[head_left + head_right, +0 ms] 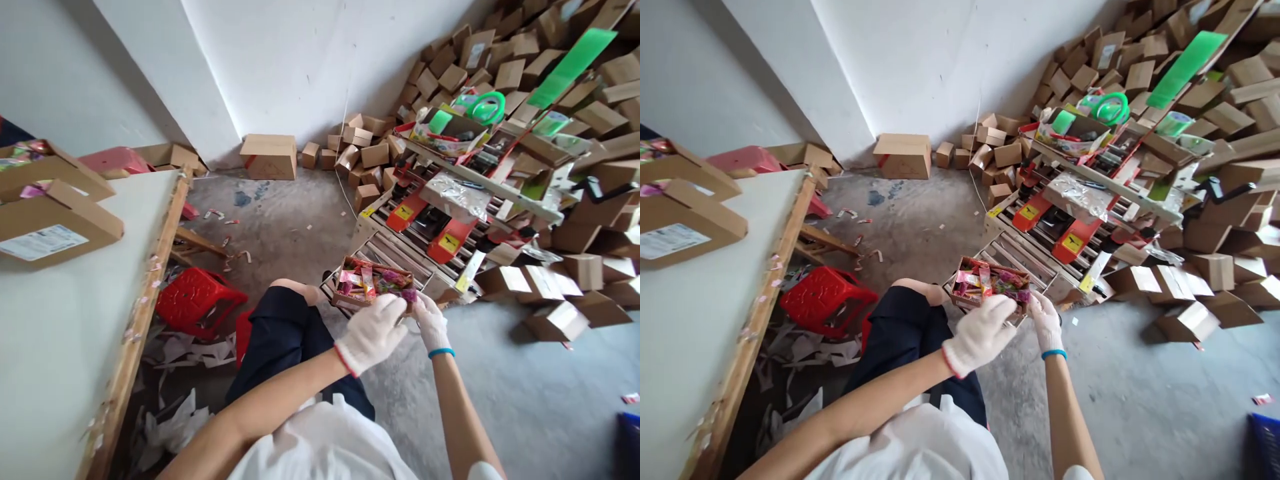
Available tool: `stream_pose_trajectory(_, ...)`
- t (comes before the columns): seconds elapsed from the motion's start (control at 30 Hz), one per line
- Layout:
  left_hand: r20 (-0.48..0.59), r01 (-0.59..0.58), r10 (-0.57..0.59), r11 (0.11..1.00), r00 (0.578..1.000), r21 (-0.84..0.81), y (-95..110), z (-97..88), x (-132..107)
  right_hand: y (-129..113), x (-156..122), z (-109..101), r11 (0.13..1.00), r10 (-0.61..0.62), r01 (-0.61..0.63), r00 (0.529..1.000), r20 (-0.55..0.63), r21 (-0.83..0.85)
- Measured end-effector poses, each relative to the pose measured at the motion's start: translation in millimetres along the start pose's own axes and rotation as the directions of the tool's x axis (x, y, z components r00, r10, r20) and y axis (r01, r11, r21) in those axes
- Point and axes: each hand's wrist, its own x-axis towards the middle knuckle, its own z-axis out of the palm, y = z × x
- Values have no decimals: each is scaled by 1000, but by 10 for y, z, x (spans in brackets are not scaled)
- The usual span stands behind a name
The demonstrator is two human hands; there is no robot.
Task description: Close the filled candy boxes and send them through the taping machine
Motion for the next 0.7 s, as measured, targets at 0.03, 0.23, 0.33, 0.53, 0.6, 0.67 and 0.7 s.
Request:
stream_pose_trajectory(0.03, -65, -14, 16, 1000, 998, 17, -158, -81, -78, -1, -46, -62, 996, 17, -18, 1000, 10, 83)
stream_pose_trajectory(0.23, -81, 67, -65, 997, 995, 25, -1105, -394, -31, -379, -239, -75, 959, -271, 282, 935, 227, -20)
stream_pose_trajectory(0.33, 132, -84, 83, 996, 988, -3, -1245, -404, 141, -619, -208, 88, 750, -360, 560, 792, 493, -352)
stream_pose_trajectory(0.53, 263, -2, 10, 1000, 965, -31, -1256, -378, 379, -856, 100, 372, 481, -206, 677, 705, 679, -557)
stream_pose_trajectory(0.6, 209, 107, -102, 994, 973, -13, -1252, -282, 412, -895, 191, 466, 475, -137, 618, 755, 641, -626)
stream_pose_trajectory(0.67, 20, 229, -229, 973, 973, 4, -1253, -141, 402, -881, 210, 533, 496, -114, 530, 825, 554, -687)
stream_pose_trajectory(0.7, -102, 297, -296, 955, 950, -8, -1262, -68, 386, -843, 189, 548, 524, -138, 503, 846, 514, -687)
